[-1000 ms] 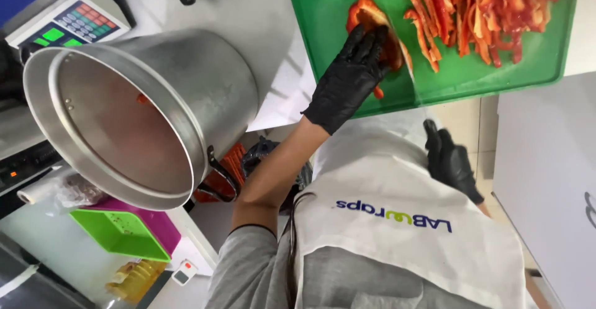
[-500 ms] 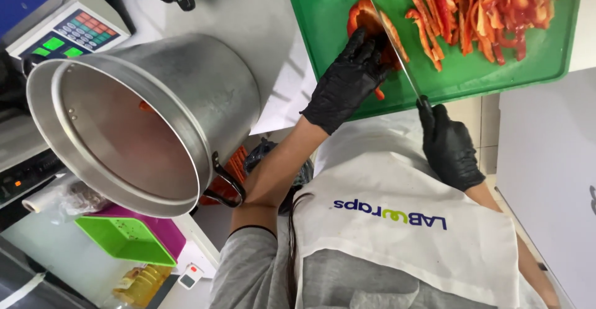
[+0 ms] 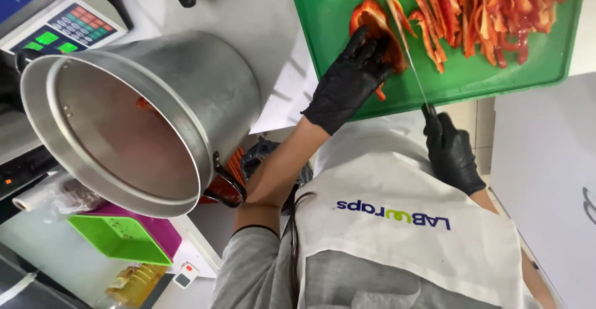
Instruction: Slicing red bell peppers into thin strips on a cutting board using a knife.
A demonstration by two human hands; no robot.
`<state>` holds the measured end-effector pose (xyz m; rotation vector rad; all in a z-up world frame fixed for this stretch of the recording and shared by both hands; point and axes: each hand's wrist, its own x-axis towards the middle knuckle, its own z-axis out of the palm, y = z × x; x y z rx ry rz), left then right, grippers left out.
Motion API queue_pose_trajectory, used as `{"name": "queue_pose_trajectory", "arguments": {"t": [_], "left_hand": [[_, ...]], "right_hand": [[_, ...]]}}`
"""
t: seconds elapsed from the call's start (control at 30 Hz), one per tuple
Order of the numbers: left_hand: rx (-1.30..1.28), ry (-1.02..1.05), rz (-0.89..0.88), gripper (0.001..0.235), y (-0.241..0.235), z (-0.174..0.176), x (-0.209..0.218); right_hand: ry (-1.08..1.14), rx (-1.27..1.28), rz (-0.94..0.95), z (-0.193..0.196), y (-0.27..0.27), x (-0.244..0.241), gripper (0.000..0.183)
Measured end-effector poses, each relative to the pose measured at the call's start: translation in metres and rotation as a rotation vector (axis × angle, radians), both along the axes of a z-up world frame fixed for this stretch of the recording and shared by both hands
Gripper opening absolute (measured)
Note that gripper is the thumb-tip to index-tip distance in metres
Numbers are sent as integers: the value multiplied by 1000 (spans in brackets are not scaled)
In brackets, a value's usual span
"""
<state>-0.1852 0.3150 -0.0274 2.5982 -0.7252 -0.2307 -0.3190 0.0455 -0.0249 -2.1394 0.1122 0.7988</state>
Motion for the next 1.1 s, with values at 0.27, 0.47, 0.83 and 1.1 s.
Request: {"name": "queue_pose_trajectory", "arguments": {"t": [0.27,0.47,0.83,1.1], "left_hand": [[10,18,-22,28,-2,-9,1],[93,-95,-136,35,0,3,4],[65,-20,-46,34,-1,-11,0],[-55,30,35,26,9,-12,-1]], "right_hand": [[-257,-32,172,23,26,25,49],[-203,-238,150,20,66,54,41],[-322,-161,187,7,56,61,40],[-184,-100,178,-12,11,-4,55]]}}
